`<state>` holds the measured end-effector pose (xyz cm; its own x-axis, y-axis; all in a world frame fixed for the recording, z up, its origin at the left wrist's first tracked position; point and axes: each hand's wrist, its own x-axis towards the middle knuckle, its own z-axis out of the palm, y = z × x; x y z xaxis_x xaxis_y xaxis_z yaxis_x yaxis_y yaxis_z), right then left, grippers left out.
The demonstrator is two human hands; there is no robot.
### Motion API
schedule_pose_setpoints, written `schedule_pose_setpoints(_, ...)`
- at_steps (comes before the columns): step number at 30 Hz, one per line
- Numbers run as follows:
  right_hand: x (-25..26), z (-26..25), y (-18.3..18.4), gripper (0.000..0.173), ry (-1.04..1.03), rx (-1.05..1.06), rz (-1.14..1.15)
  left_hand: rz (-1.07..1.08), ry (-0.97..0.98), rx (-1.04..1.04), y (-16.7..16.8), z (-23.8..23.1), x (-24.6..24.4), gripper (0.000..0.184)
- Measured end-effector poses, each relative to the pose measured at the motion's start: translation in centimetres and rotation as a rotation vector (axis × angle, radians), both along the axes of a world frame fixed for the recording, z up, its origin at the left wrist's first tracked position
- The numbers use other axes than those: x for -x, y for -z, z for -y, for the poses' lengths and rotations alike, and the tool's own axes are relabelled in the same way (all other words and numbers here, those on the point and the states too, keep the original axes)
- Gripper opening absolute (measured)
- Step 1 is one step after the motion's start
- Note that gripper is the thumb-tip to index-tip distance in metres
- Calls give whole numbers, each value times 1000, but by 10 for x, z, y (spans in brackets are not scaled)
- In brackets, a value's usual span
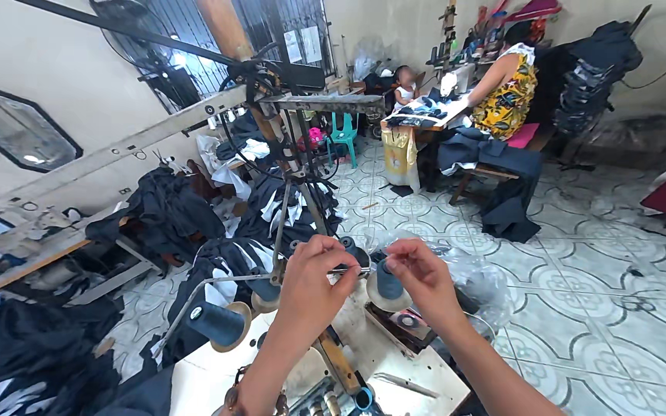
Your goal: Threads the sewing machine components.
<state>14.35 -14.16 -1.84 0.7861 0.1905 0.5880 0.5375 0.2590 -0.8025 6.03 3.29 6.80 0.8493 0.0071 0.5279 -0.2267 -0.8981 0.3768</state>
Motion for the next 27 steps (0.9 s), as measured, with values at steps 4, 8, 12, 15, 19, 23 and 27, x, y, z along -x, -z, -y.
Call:
schedule_pose_setpoints(4, 3, -2, -4, 23, -48, 84, 19, -53, -7, 34, -3, -2, 0, 15)
schedule_pose_setpoints(8, 4, -5, -11, 29, -128, 132, 59, -103, 15, 71, -6, -5, -1, 17)
schedule_pose_setpoints(12, -2, -9, -20, 9, -143, 123, 101, -108, 36, 63, -6, -9, -2, 18)
schedule_pose_setpoints(15, -4, -9, -25, 13, -131, 143, 91, -126, 48, 70, -7, -11, -4, 19)
schedule_pose_setpoints(19, -5, -8, -26, 19, -142, 125, 20, -183, 60, 113, -11, -11, -4, 20)
schedule_pose_setpoints(23, -6, -8, -19, 20, -154, 69, -58, -206, 68, 125, -12, -10, -4, 19)
schedule_pose_setpoints(27, -6, -7, -14, 20, -144, 13, -117, -203, 68, 97, -12, -9, -4, 20)
